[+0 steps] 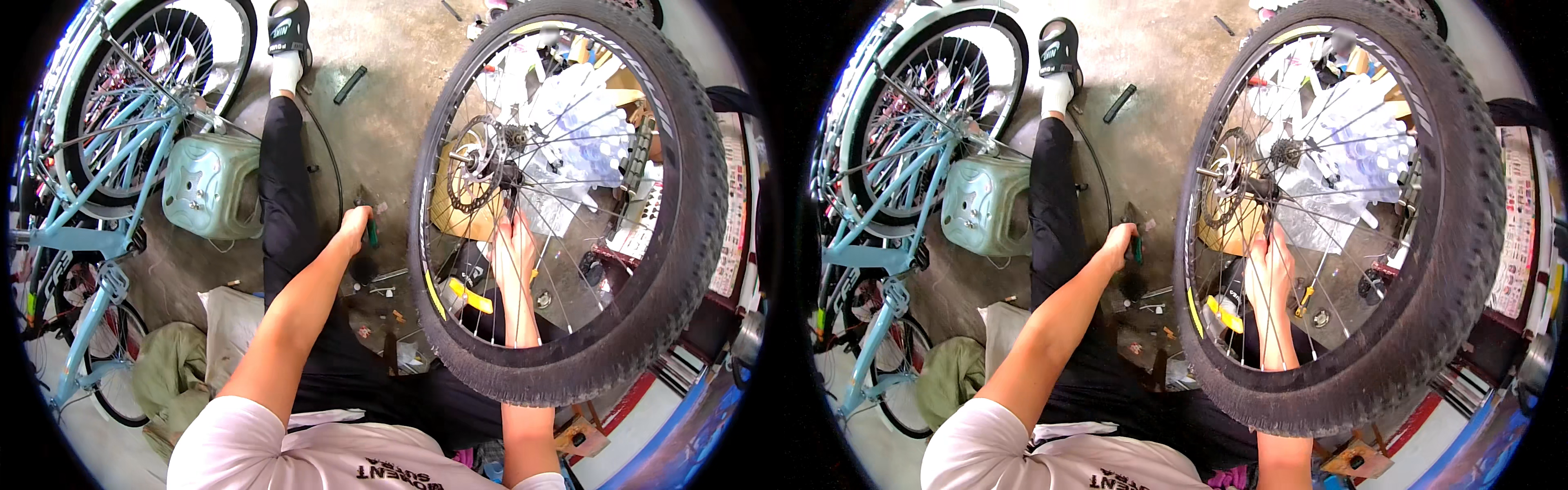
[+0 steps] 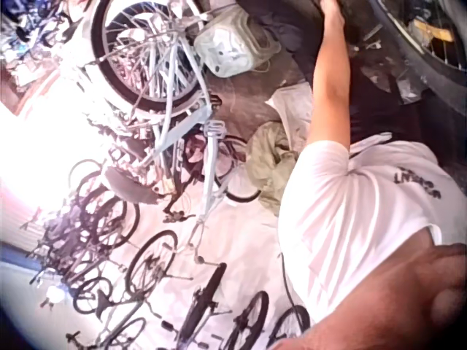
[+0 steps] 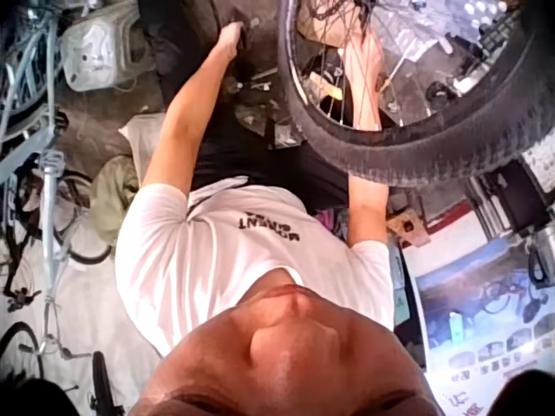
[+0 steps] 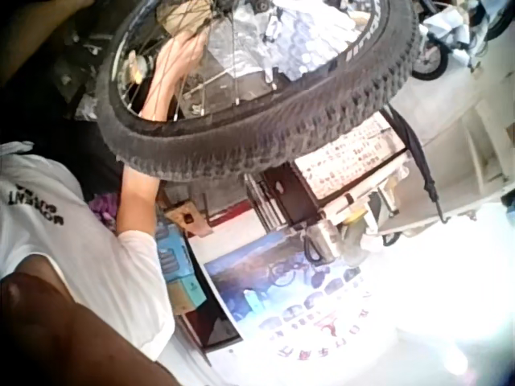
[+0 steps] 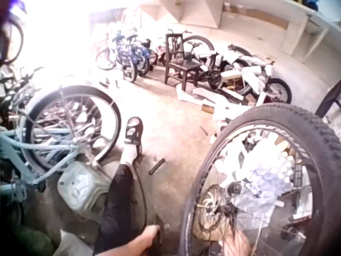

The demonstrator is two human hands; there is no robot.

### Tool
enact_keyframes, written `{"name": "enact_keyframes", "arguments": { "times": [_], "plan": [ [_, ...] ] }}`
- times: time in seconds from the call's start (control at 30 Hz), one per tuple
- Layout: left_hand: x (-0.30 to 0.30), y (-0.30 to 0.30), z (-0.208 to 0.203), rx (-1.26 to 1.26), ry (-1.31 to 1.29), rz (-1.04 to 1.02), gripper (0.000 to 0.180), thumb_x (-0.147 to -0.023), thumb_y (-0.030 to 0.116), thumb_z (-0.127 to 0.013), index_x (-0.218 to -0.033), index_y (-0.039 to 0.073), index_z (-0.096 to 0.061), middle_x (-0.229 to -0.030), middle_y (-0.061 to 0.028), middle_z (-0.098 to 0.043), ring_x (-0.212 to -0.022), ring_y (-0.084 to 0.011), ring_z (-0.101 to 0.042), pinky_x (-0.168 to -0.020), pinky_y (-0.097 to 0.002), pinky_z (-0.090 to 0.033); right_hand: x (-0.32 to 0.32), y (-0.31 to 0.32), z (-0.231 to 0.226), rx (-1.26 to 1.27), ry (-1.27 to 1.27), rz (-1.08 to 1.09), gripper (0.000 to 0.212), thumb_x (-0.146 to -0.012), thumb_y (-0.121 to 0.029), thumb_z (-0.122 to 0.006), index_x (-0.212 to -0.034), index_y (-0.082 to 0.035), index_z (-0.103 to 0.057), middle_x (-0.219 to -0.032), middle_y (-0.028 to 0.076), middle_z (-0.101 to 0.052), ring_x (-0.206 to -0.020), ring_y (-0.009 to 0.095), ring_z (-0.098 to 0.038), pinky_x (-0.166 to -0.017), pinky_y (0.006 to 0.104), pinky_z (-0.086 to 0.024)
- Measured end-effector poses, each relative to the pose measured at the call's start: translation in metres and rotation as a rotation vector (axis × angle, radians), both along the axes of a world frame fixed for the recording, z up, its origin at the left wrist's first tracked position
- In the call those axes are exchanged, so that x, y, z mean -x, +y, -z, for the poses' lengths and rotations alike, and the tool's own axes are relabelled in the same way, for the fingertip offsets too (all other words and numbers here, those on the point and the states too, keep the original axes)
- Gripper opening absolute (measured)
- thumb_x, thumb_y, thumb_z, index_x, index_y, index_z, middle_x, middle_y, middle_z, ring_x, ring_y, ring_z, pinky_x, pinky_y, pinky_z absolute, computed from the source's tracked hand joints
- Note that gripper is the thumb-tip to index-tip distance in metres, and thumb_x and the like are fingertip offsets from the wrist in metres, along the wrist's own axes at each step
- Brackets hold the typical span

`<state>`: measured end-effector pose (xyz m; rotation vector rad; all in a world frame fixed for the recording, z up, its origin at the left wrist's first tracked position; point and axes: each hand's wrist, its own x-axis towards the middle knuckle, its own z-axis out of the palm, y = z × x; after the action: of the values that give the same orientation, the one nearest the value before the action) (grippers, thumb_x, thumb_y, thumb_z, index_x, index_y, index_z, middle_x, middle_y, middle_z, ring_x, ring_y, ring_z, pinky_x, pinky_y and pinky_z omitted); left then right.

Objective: The person uses pliers and a wrench to adjust spokes and parts on a bicycle wheel, then picks up and attaches a clear plastic disc to the hub.

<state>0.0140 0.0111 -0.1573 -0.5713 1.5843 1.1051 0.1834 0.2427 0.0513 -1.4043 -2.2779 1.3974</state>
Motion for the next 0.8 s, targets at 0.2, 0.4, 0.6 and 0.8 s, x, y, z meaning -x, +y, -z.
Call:
{"name": "enact_keyframes", "arguments": {
  "times": [0.2,0.4,0.6,0.8],
  "plan": [
    [-0.014,0.03,-0.105,-0.391,0.404,-0.013,0.026,-0.091,0.007,-0.065,-0.116,0.009,-0.06,-0.096,-0.0023,-0.067,-0.085,-0.0129,-0.06,-0.068,-0.0312,-0.047,-0.013,0.008,0.037,-0.155,0.022,-0.022,0.034,-0.101,-0.024,-0.049,-0.129,-0.005,-0.056,-0.074,0.014,-0.059,-0.062,0.03,-0.059,-0.057,0.0402,-0.046],
    [-0.037,0.037,-0.153,-0.592,0.545,0.183,0.056,-0.089,-0.004,-0.056,-0.143,0.007,-0.046,-0.124,-0.009,-0.065,-0.113,-0.021,-0.062,-0.082,-0.0339,-0.058,-0.01,0.003,0.041,-0.22,0.006,-0.044,0.028,-0.104,-0.029,-0.051,-0.118,-0.005,-0.055,-0.063,0.002,-0.052,-0.048,0.013,-0.054,-0.043,0.0301,-0.044],
    [-0.049,0.054,-0.177,-0.258,0.954,0.48,0.073,-0.081,-0.001,-0.052,-0.152,0.005,-0.036,-0.134,-0.0245,-0.052,-0.127,-0.0418,-0.05,-0.109,-0.043,-0.039,-0.007,-0.001,0.033,-0.215,0.024,-0.058,0.032,-0.104,-0.028,-0.051,-0.122,-0.002,-0.056,-0.065,0.007,-0.056,-0.051,0.019,-0.058,-0.048,0.0341,-0.047],
    [-0.052,0.066,-0.185,-0.183,1.025,0.483,0.078,-0.079,-0.002,-0.052,-0.153,0.003,-0.031,-0.131,-0.0264,-0.049,-0.121,-0.0472,-0.05,-0.104,-0.0486,-0.042,-0.002,-0.015,0.013,-0.422,0.016,-0.101,0.032,-0.1,-0.023,-0.052,-0.119,0.001,-0.058,-0.079,0.024,-0.063,-0.074,0.043,-0.064,-0.068,0.0476,-0.049]
  ]
}}
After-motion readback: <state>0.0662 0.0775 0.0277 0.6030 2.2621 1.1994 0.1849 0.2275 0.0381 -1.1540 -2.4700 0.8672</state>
